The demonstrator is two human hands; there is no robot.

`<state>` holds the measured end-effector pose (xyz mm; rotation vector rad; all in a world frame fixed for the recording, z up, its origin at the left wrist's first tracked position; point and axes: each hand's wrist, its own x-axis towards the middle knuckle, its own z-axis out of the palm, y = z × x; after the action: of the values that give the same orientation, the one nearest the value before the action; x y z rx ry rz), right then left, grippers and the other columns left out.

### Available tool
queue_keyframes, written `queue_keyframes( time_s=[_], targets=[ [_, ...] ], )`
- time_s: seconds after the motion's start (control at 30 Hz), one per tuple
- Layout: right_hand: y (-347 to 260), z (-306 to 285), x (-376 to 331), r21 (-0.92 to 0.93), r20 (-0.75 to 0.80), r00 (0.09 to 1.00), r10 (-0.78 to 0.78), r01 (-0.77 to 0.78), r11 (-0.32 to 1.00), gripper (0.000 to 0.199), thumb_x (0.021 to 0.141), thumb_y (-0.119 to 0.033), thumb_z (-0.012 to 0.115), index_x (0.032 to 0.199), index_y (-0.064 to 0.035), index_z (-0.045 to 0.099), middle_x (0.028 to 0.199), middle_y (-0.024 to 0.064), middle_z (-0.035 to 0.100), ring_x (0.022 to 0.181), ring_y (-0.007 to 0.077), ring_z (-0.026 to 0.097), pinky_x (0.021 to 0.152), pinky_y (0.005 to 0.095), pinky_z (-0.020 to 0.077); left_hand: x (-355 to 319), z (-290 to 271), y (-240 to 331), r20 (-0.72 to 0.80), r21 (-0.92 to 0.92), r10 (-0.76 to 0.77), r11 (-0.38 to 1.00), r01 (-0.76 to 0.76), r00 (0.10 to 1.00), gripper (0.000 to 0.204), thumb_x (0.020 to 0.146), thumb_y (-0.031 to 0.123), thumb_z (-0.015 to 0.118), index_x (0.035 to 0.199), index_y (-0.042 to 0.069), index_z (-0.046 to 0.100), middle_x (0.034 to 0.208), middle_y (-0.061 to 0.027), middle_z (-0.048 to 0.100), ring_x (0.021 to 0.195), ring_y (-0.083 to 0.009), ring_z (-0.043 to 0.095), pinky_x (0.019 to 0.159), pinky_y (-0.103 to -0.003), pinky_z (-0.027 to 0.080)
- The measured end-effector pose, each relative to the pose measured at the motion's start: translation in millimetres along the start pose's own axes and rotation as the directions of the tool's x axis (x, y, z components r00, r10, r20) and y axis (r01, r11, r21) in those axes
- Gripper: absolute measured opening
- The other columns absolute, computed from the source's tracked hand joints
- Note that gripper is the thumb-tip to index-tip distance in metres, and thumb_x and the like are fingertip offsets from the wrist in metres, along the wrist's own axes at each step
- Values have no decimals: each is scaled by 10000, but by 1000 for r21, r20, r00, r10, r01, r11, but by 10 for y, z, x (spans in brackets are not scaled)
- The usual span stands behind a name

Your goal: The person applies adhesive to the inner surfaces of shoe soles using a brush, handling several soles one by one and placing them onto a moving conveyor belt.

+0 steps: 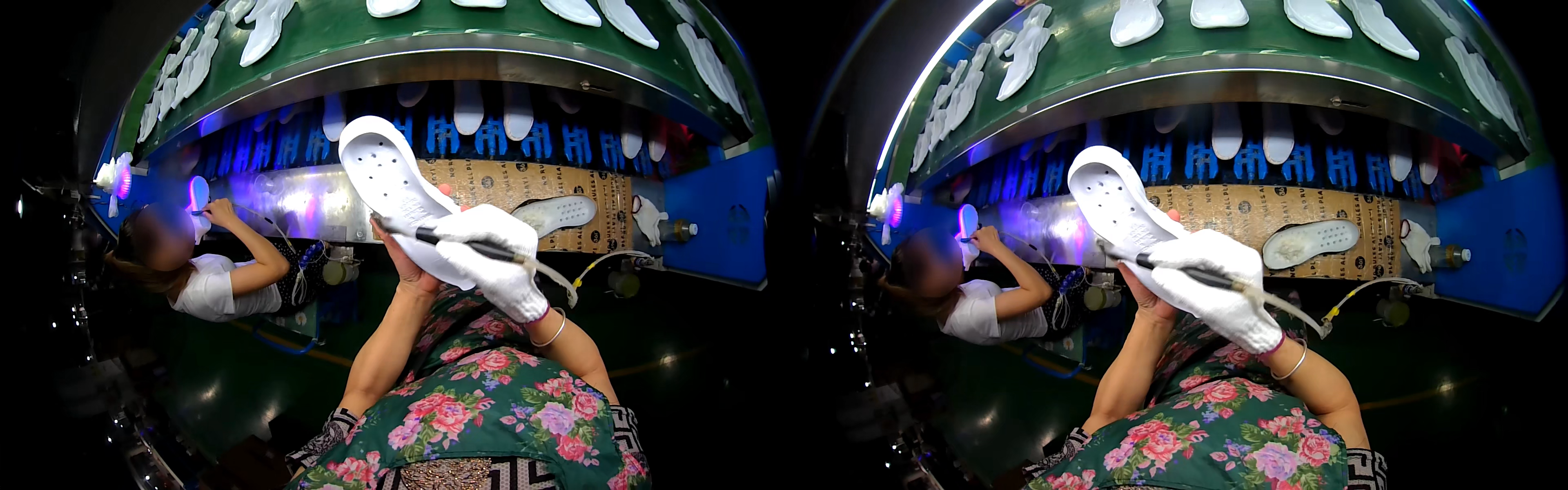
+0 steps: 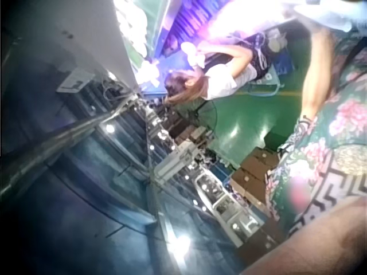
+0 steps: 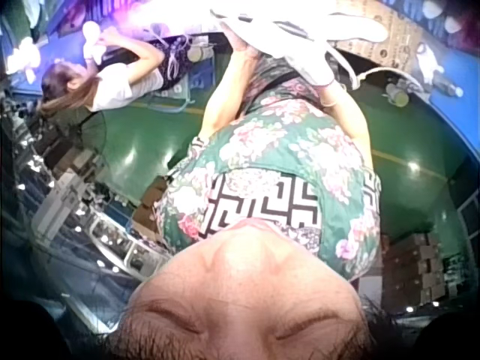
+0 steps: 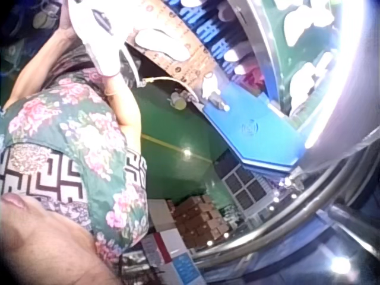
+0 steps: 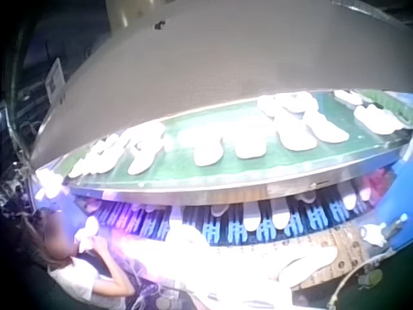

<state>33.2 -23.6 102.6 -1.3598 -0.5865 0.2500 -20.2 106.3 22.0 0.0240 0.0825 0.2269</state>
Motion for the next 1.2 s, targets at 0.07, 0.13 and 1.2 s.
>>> queue_keyframes(
  time_s=[0.07, 0.13, 1.2],
  targets=[
    [78, 14, -28, 84, -116, 991, 71, -61, 995, 215, 791, -33, 755, 1004, -16, 730, 946, 100, 722, 864, 181, 690, 786, 309, 544, 26, 59, 6, -102, 285, 127, 954, -93, 987, 937, 816, 826, 436, 1478, 167, 358, 1360, -212, 521, 1219, -367, 538, 1011, -537, 472],
    [67, -15, -14, -126, -66, 994, -87, 78, 989, 217, 781, -26, 751, 998, -35, 729, 957, 107, 721, 886, 215, 695, 804, 319, 543, 58, 67, 42, -64, 116, 102, 989, -94, 993, 945, 815, 831, 426, 1486, 172, 341, 1378, -203, 507, 1183, -393, 555, 1001, -546, 479],
    [216, -46, -124, -174, 280, 946, -165, 219, 960, 205, 767, -50, 774, 964, -93, 742, 928, 79, 715, 852, 221, 693, 761, 320, 546, 74, 75, 373, 106, 148, -119, 984, 103, 987, 1042, 773, 798, 541, 1461, 42, 340, 1248, -262, 527, 1007, -438, 564, 791, -561, 554]
  ],
)
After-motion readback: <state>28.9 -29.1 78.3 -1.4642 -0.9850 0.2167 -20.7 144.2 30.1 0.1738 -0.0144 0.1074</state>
